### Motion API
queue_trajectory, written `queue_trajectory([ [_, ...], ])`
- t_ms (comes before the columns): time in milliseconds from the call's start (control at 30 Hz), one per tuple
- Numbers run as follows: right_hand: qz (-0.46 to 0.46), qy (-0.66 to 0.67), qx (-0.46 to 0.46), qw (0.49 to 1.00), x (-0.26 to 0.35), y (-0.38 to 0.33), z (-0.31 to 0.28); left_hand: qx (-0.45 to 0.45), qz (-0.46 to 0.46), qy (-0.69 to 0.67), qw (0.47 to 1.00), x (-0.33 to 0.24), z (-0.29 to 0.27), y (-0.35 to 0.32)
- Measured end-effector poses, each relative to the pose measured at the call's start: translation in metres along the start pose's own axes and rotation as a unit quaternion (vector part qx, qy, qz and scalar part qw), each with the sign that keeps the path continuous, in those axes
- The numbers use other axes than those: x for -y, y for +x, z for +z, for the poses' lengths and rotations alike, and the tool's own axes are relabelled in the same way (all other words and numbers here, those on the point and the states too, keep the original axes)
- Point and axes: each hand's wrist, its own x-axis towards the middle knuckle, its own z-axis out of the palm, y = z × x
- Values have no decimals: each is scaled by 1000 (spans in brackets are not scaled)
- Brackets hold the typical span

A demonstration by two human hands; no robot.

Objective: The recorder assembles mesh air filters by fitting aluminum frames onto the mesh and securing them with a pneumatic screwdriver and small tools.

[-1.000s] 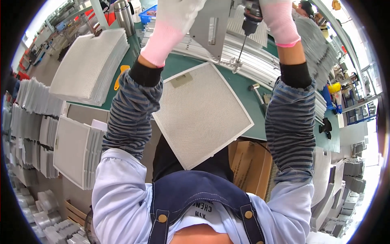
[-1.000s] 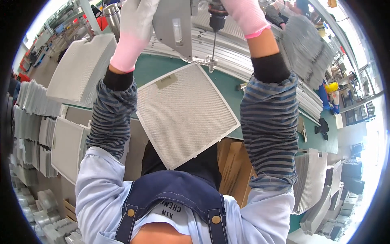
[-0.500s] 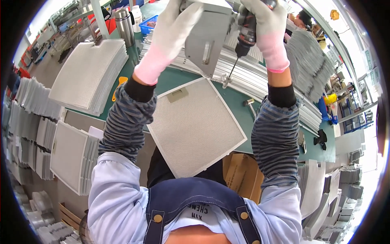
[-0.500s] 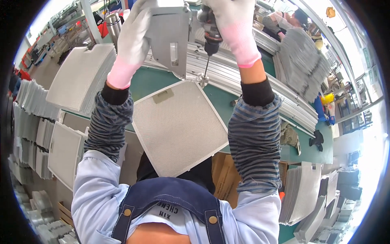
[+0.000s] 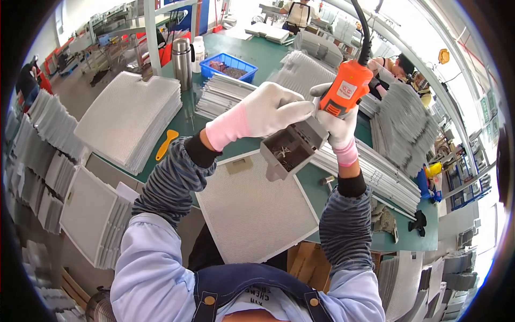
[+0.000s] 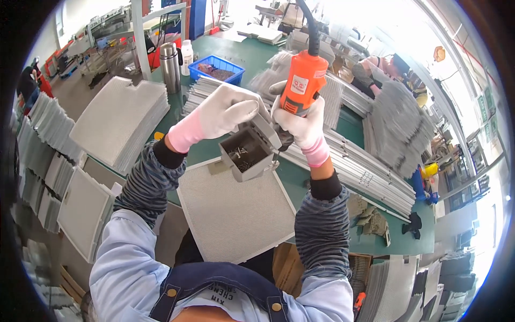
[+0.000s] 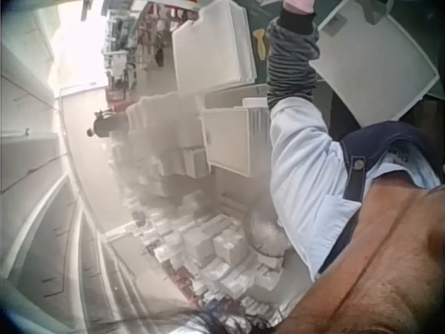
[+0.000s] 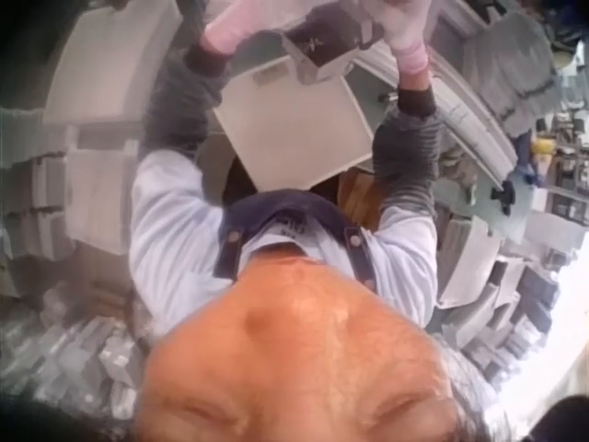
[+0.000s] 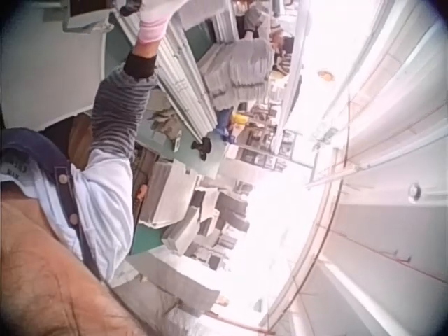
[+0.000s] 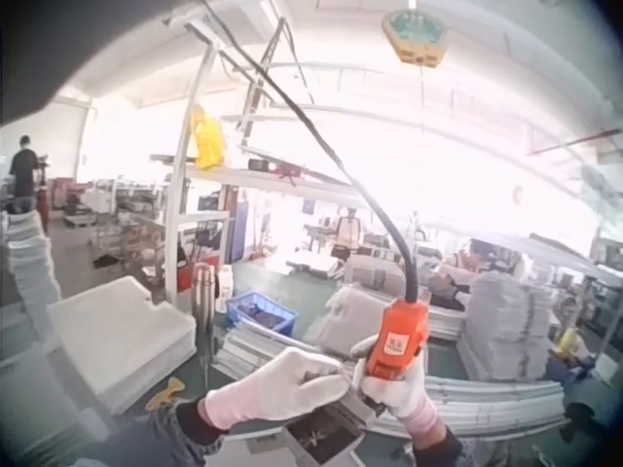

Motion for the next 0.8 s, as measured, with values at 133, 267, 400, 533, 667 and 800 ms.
queue_trajectory([
  [133, 17, 23, 10, 1000, 1, 0, 2, -39, 63, 6, 997, 21, 8, 1],
  [267, 26, -8, -8, 1000, 0, 0, 1, -43, 56, -6, 997, 28, 11, 5],
  [400, 69, 0, -43, 997, 2, -6, 13, -61, 28, -70, 995, 31, 5, -2],
  [533, 23, -24, -31, 999, 9, -23, 22, -63, 14, -85, 994, 31, 5, -2],
  [667, 59, -139, -52, 987, 23, -32, 28, -70, 13, -8, 997, 19, 4, -6],
  [800, 8, -152, -69, 986, 8, -37, 20, -122, -10, 55, 991, -9, -8, -20],
])
